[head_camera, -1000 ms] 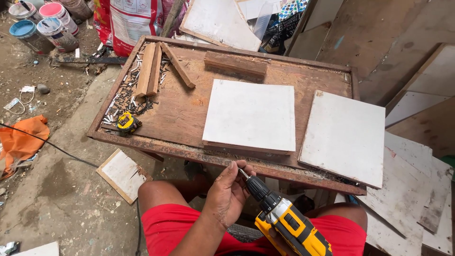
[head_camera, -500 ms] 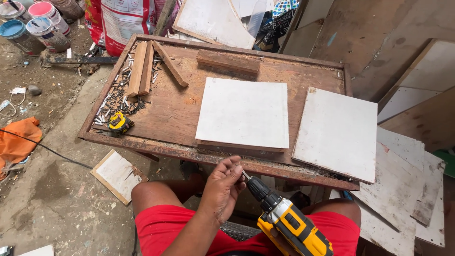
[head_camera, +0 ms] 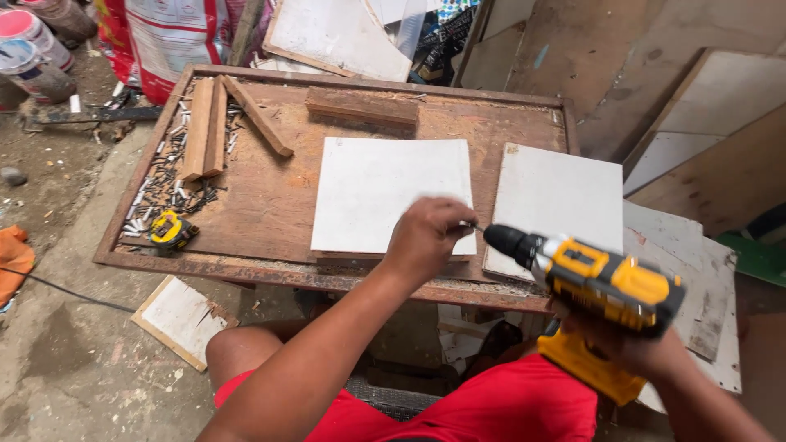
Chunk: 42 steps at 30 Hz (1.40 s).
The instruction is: Assembling a wooden frame by aligning boards and fastening them with screws using a power drill.
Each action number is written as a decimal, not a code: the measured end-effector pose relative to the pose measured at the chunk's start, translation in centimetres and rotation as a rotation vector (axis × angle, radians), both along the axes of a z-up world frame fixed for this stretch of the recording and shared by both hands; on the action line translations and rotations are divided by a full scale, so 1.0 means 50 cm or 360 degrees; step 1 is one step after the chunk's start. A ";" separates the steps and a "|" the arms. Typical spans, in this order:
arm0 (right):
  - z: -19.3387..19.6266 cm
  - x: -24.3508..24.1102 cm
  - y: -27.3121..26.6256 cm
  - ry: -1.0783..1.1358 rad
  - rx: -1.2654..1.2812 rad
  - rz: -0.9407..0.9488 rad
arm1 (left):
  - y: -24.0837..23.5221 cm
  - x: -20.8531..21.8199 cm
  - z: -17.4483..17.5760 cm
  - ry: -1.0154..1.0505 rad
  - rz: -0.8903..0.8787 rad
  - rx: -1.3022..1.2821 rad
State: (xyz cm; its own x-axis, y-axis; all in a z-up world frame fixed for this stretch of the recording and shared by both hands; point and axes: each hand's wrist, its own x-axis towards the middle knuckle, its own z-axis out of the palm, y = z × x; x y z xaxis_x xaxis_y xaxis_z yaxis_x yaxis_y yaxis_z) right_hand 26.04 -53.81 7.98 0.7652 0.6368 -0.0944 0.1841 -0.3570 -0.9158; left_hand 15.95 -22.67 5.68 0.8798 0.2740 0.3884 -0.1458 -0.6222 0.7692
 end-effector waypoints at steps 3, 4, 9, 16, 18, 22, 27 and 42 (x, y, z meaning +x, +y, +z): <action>0.085 0.052 0.055 -0.0038 -0.0358 -0.0034 | 0.002 0.075 -0.046 -0.0224 0.0189 0.0207; 0.113 0.060 0.079 0.0084 -0.0437 -0.0027 | 0.000 0.093 -0.065 -0.0137 0.0113 0.0152; 0.151 0.126 0.162 0.0291 -0.0690 0.0111 | -0.021 0.135 -0.151 0.0273 -0.0068 -0.0046; 0.133 0.192 0.228 0.0227 -0.1115 0.0473 | -0.030 0.130 -0.197 0.0652 -0.0060 -0.0215; 0.124 0.197 0.237 0.0184 -0.1038 0.0516 | -0.030 0.126 -0.204 0.0639 -0.0027 -0.0117; 0.148 0.186 0.265 0.0172 -0.1097 0.0564 | -0.020 0.124 -0.204 0.0639 0.0002 -0.0193; 0.148 0.187 0.272 0.0138 -0.1140 0.0593 | -0.017 0.128 -0.221 0.0607 -0.0013 -0.0166; 0.155 0.186 0.288 0.0100 -0.1269 0.0621 | -0.013 0.111 -0.207 0.0527 -0.0041 -0.0173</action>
